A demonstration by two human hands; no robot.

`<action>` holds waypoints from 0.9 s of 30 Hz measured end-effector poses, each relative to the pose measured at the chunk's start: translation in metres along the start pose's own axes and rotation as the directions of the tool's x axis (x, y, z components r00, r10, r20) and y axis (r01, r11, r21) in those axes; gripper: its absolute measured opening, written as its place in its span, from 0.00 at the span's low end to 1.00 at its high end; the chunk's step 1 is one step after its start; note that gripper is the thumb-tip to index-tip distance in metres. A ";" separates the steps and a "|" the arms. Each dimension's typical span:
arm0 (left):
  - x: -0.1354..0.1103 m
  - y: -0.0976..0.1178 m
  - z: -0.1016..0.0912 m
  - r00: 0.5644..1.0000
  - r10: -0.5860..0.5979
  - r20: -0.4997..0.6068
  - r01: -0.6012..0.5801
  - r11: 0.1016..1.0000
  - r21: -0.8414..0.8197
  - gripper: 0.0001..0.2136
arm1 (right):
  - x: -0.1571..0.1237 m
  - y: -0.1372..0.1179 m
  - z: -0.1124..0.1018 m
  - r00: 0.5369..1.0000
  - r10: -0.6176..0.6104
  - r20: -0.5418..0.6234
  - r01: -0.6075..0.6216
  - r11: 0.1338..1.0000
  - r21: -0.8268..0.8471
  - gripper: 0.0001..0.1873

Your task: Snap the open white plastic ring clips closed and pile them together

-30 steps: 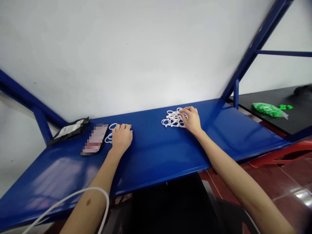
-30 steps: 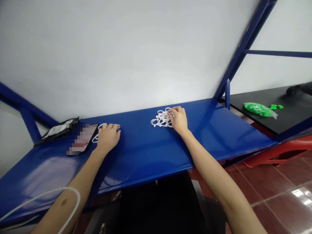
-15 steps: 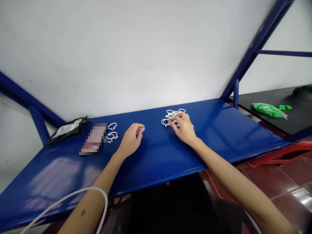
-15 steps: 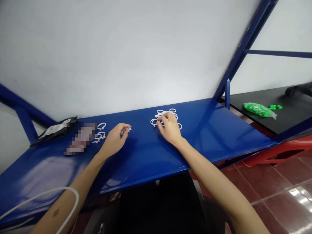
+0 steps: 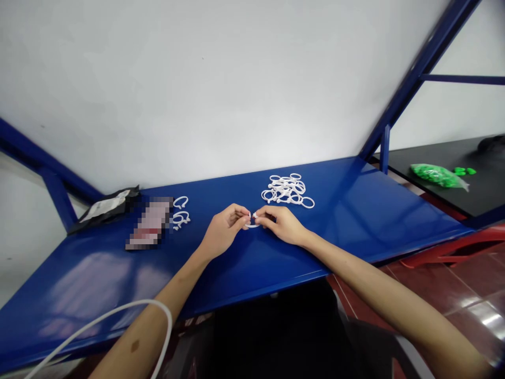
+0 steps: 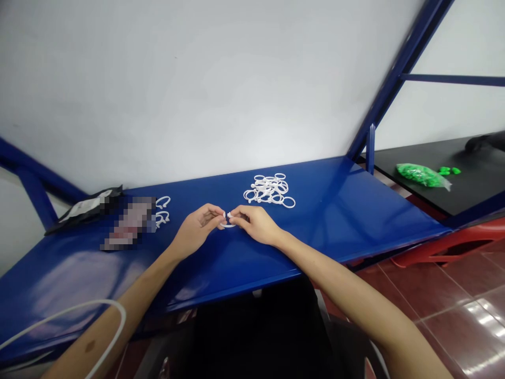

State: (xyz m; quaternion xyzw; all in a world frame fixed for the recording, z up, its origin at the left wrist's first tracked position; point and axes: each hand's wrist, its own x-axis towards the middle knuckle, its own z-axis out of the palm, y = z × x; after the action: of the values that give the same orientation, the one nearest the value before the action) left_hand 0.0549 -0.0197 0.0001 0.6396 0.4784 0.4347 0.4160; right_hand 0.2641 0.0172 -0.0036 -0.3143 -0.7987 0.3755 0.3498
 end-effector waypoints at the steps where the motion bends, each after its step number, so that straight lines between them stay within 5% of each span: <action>1: 0.000 0.000 0.000 1.000 0.006 -0.007 -0.006 1.000 0.007 0.08 | 0.000 0.000 0.000 1.000 0.009 0.000 -0.009 1.000 0.011 0.07; 12: -0.006 0.001 0.008 0.965 0.262 -0.006 -0.240 0.892 0.383 0.04 | -0.004 0.002 -0.001 0.990 -0.125 0.068 0.135 0.977 -0.166 0.08; 20: -0.012 -0.007 0.012 0.901 0.430 0.062 -0.406 0.786 0.467 0.07 | -0.010 0.006 -0.004 0.966 -0.225 0.124 0.251 0.930 -0.268 0.10; 27: 0.000 -0.002 -0.002 0.914 0.378 0.150 -0.378 0.654 0.655 0.09 | -0.004 0.008 0.001 0.979 -0.188 0.072 0.202 0.906 -0.372 0.09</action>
State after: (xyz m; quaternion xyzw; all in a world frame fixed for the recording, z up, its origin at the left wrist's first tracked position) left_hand 0.0522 -0.0194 -0.0010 0.8310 0.4586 0.3095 0.0575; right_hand 0.2674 0.0182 -0.0123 -0.2877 -0.8892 0.1834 0.3048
